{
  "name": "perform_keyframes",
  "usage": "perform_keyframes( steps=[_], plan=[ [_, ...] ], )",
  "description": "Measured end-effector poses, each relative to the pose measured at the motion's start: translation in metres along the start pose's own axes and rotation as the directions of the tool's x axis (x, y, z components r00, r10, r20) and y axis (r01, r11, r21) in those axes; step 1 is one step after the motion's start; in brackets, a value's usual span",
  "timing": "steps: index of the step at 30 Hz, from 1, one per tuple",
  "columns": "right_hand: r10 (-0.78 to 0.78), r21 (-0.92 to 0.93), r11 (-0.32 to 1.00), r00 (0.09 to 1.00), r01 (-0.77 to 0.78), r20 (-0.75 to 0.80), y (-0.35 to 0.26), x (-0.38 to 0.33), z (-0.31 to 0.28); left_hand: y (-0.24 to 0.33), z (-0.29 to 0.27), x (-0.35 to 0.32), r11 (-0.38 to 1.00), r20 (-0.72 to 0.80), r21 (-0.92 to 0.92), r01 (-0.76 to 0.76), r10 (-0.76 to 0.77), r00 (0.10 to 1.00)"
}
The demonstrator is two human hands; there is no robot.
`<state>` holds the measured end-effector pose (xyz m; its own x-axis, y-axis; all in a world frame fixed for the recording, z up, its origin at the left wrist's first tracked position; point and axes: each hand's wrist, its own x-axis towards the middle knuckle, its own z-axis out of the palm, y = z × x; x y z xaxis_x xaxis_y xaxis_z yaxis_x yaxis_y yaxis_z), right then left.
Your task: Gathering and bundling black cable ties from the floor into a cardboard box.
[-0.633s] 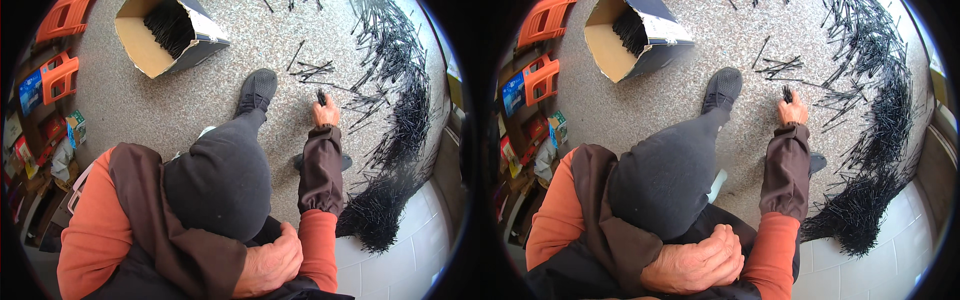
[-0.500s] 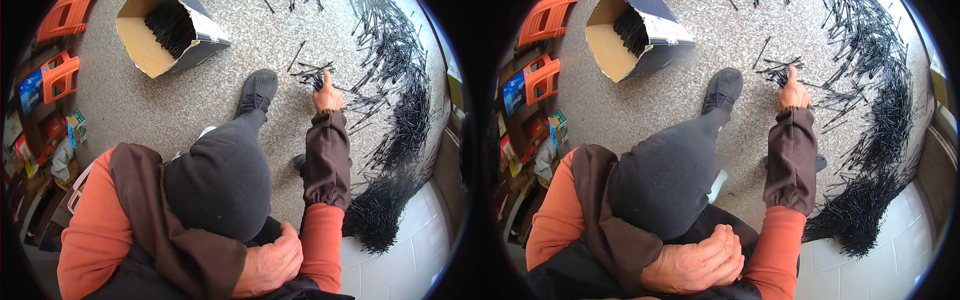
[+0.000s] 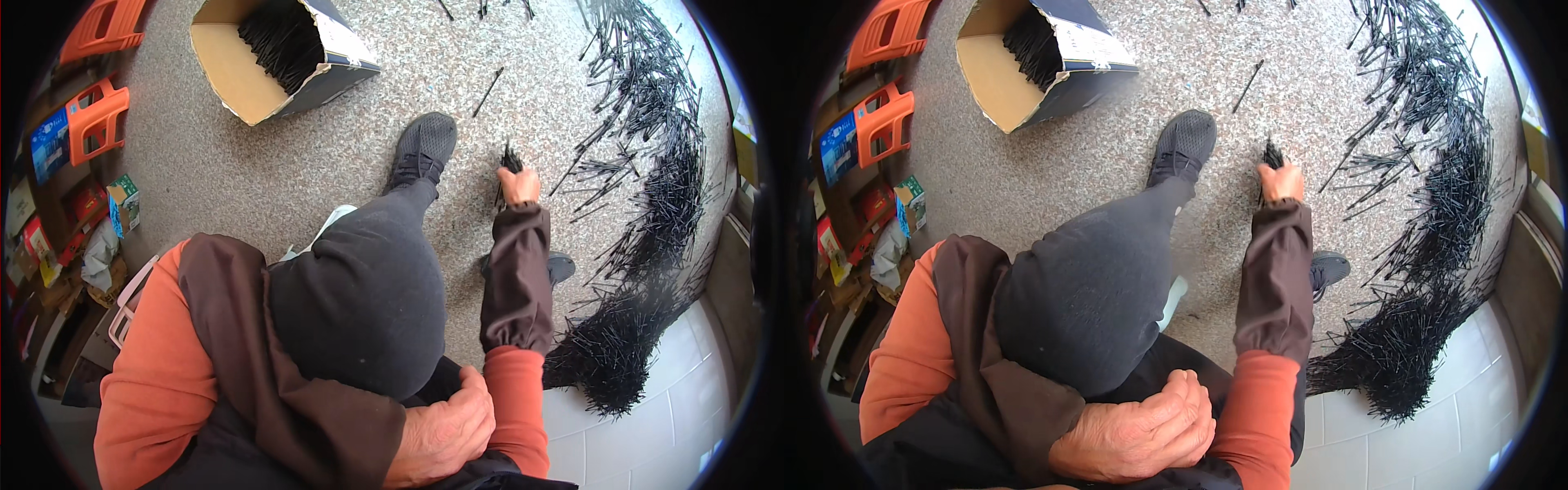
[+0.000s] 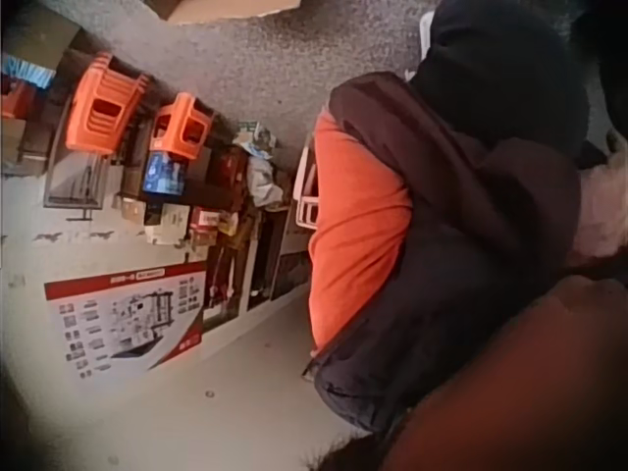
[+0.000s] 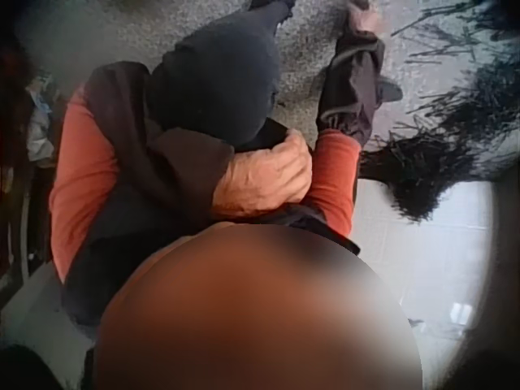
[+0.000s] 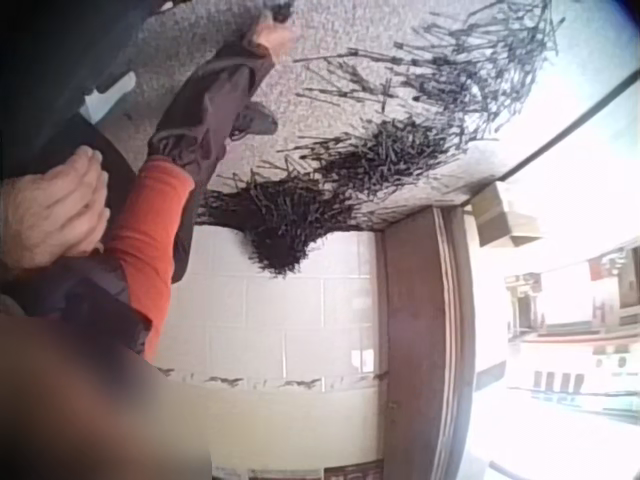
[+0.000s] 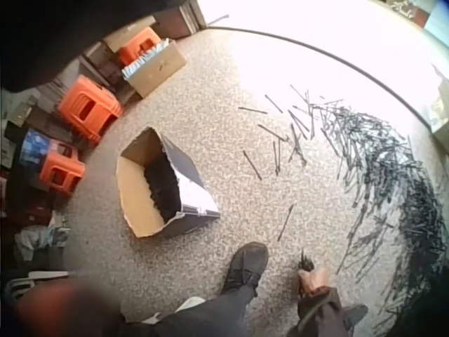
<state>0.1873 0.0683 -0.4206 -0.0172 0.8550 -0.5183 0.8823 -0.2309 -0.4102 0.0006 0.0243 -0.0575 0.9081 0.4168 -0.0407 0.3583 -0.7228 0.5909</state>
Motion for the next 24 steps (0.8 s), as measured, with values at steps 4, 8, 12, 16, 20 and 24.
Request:
perform_keyframes(
  steps=[4, 8, 12, 16, 20, 24],
  plan=[
    [0.336, 0.592, 0.719, 0.928, -0.364, 0.162, 0.048, -0.033, 0.009, -0.002, -0.001, 0.001, 1.0, 0.007, -0.018, -0.023, 0.023, 1.0],
    [0.52, 0.737, 0.398, 0.796, -0.546, 0.309, 0.048, -0.065, -0.008, 0.001, -0.001, 0.003, 0.999, 0.033, -0.029, -0.019, 0.019, 0.999],
    [0.542, 0.793, 0.418, 0.822, -0.443, 0.174, 0.074, -0.067, 0.0, 0.002, -0.002, 0.007, 0.997, 0.05, -0.065, -0.039, 0.042, 0.998],
    [0.673, 0.768, 0.431, 0.736, -0.474, 0.076, 0.067, -0.061, 0.005, 0.002, -0.003, 0.009, 0.999, 0.068, -0.032, -0.041, 0.043, 0.997],
    [0.533, 0.608, 0.726, 0.821, -0.321, -0.203, 0.073, -0.066, 0.024, 0.002, -0.002, 0.012, 0.999, 0.079, 0.004, -0.05, 0.05, 0.996],
    [0.05, -0.114, 0.992, 0.993, -0.062, -0.107, 0.047, -0.083, 0.018, 0.001, -0.003, 0.01, 1.0, 0.083, 0.01, -0.029, 0.028, 0.996]
  ],
)
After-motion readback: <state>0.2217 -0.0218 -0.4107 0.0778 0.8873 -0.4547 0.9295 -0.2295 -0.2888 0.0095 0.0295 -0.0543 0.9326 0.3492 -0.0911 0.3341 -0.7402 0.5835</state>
